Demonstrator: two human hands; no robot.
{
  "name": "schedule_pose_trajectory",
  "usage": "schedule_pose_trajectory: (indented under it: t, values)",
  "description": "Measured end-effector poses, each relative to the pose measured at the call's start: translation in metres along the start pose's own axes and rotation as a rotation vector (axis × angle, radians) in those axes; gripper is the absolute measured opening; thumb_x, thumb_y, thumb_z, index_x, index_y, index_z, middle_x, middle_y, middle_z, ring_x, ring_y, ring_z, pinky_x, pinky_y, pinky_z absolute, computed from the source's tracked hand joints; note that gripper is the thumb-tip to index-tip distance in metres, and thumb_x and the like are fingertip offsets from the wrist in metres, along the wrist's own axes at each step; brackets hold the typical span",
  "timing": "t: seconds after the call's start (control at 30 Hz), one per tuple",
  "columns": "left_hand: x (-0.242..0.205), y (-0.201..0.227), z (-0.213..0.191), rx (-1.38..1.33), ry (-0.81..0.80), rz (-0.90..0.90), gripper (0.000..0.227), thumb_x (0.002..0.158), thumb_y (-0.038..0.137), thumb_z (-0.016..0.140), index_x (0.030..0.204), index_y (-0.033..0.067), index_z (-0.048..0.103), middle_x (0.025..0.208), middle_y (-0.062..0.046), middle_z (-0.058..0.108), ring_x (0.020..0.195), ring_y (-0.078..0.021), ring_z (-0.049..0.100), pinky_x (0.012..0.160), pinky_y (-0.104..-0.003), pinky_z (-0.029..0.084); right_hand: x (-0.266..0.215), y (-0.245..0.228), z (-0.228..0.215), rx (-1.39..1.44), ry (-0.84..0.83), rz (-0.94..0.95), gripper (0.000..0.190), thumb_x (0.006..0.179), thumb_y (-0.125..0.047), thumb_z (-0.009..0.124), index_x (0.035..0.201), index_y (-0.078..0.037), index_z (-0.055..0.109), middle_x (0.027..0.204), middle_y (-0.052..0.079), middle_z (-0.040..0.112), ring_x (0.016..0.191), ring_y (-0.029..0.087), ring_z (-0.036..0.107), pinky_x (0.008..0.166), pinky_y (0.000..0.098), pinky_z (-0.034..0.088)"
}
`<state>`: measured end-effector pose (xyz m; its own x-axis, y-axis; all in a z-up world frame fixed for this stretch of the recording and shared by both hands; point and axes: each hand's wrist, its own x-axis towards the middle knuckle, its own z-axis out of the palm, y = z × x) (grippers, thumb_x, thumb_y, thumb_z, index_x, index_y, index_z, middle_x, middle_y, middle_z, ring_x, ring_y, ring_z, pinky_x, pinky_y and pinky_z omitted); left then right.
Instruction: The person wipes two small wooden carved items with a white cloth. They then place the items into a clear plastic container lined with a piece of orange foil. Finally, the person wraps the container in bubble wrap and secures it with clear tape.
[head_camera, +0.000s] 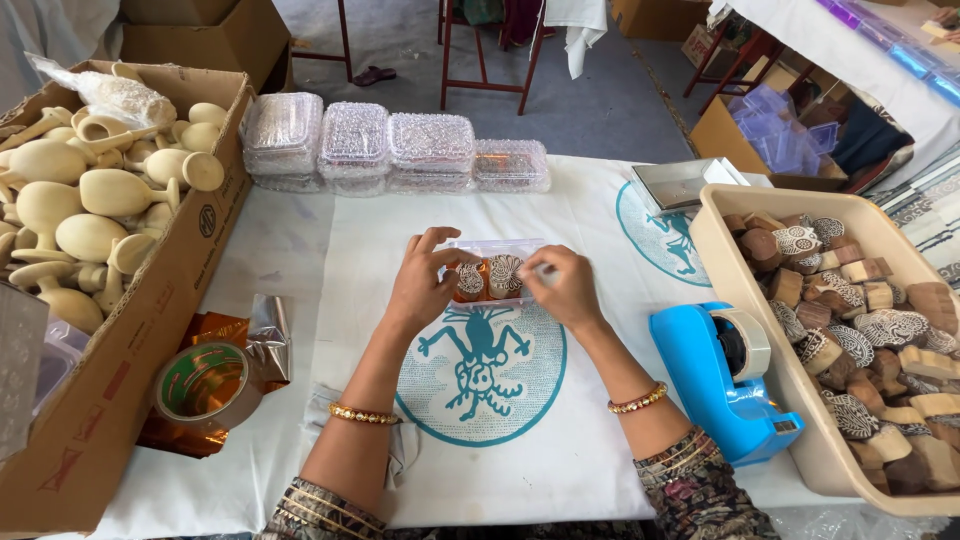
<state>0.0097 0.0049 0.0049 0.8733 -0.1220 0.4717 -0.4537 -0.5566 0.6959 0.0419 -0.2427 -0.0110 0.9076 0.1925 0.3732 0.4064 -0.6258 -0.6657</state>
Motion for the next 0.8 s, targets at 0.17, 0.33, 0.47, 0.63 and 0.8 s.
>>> schedule_pose_trajectory:
  t: [0.17,0.33,0.47,0.63,0.8]
  values:
    - [0.001,-0.013,0.002,-0.080,0.069,0.076,0.024,0.078,-0.011,0.057,0.079,0.0065,0.073,0.121,-0.006,0.071,0.114,-0.0240,0.060,0.092,-0.036,0.056,-0.008,-0.010,-0.015,0.136,0.231,-0.102,0.013,0.092,-0.016,0.067,0.090,-0.005,0.071,0.090,0.006,0.075,0.082,0.016,0.068,0.074,0.0296,0.052]
    - [0.001,0.014,-0.014,-0.324,0.037,-0.154,0.019,0.087,-0.010,0.048,0.088,0.0049,0.060,0.091,-0.003,0.075,0.089,-0.0189,0.071,0.083,-0.034,0.056,-0.009,-0.025,-0.018,0.047,0.107,-0.344,0.011,0.089,-0.012,0.072,0.096,-0.006,0.077,0.102,0.004,0.075,0.104,0.019,0.064,0.094,0.0346,0.050]
    - [-0.003,0.007,-0.009,0.003,-0.118,-0.037,0.017,0.084,0.001,0.070,0.098,0.0087,0.072,0.087,-0.005,0.075,0.085,-0.0219,0.065,0.079,-0.036,0.055,-0.011,-0.025,-0.016,-0.179,-0.206,-0.230,0.012,0.078,-0.011,0.078,0.090,-0.013,0.079,0.103,-0.002,0.073,0.107,0.018,0.063,0.097,0.0347,0.053]
    - [-0.006,0.002,-0.003,0.091,-0.178,0.070,0.034,0.071,0.007,0.086,0.103,0.0149,0.077,0.097,-0.003,0.078,0.095,-0.0219,0.066,0.087,-0.036,0.058,-0.010,-0.019,-0.014,-0.213,-0.273,-0.241,0.027,0.069,-0.015,0.088,0.095,-0.015,0.078,0.117,-0.004,0.070,0.121,0.021,0.060,0.106,0.0368,0.051]
    - [-0.005,0.004,-0.001,0.103,-0.267,-0.063,0.075,0.062,0.012,0.092,0.131,0.0162,0.065,0.151,-0.014,0.044,0.135,-0.0376,0.045,0.106,-0.046,0.045,-0.007,0.019,0.005,-0.120,-0.346,-0.173,0.049,0.069,-0.022,0.094,0.100,-0.014,0.057,0.167,0.002,0.034,0.154,0.030,0.030,0.123,0.0450,0.036]
